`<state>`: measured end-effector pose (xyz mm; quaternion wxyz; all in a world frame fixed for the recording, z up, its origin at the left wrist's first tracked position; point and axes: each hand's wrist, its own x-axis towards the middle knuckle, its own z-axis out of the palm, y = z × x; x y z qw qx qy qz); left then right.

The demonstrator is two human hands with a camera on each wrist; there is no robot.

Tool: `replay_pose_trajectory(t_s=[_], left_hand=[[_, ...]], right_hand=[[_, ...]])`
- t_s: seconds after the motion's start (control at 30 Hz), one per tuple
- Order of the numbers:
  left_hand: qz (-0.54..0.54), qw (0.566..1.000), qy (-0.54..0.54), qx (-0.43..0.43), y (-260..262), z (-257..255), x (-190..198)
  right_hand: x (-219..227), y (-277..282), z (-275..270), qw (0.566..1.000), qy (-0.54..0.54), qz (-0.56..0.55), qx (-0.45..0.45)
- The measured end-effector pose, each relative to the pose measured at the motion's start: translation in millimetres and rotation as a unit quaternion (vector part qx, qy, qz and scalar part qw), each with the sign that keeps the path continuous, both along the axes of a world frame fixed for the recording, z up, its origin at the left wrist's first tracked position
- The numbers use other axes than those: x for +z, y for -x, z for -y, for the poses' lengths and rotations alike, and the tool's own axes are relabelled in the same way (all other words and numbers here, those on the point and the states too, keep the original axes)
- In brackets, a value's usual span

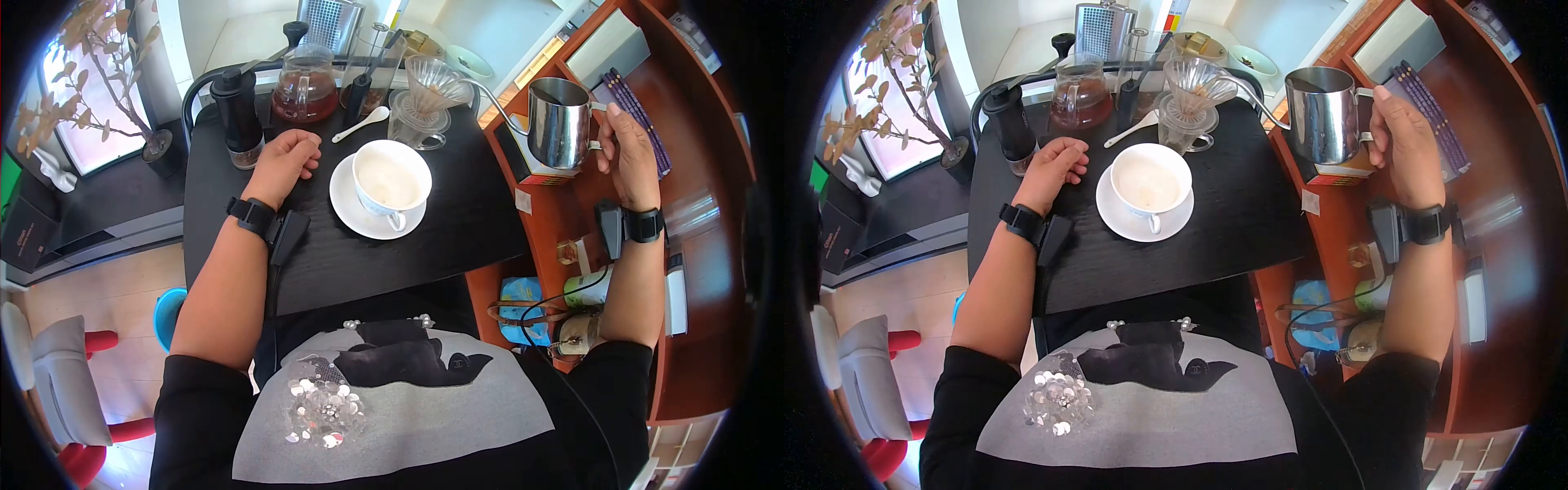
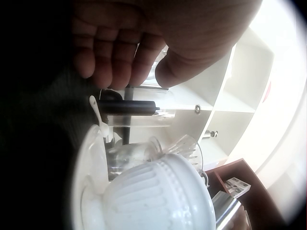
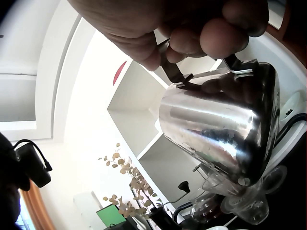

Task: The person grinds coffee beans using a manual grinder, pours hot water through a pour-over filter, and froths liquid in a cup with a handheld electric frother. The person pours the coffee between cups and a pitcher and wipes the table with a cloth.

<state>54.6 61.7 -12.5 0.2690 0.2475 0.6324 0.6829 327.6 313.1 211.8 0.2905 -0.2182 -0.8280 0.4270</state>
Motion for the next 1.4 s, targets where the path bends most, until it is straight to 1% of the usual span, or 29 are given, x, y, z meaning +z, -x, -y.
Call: replay_pose_trajectory(t_s=[0.17,0.37,0.57,0.83,0.93,1.17,1.23,1.4], left_hand=[[0.014,1.0,-0.018,0.003,0.2,0.0,-1.0],[0.012,1.0,-0.017,0.002,1.1,-0.7,-3.0],[0.002,1.0,-0.001,0.001,-0.6,-0.6,-0.2],[0.005,1.0,-0.004,-0.004,0.0,-0.5,-0.7],[0.006,1.0,-0.002,-0.002,-0.4,-0.4,0.2],[0.007,1.0,0.0,0.0,0.2,-1.1,-1.3],[0.006,1.0,0.001,0.0,-0.6,-0.7,0.0],[0.008,1.0,0.002,0.0,-0.3,-0.8,0.0]], right_hand=[[2.4,7.4,4.0,1.0,-0.012,0.003,0.002],[6.5,15.7,8.4,1.0,-0.014,-0.002,0.004],[13.2,20.3,7.0,1.0,-0.018,-0.008,-0.013],[19.2,19.8,-4.1,0.998,-0.063,-0.003,-0.02],[21.0,19.3,-1.9,0.997,-0.063,-0.004,-0.035],[24.4,15.6,0.7,0.998,-0.046,-0.021,-0.038],[25.2,14.4,2.0,0.999,-0.031,-0.023,-0.024],[25.7,15.2,6.1,0.998,-0.044,-0.03,-0.039]])
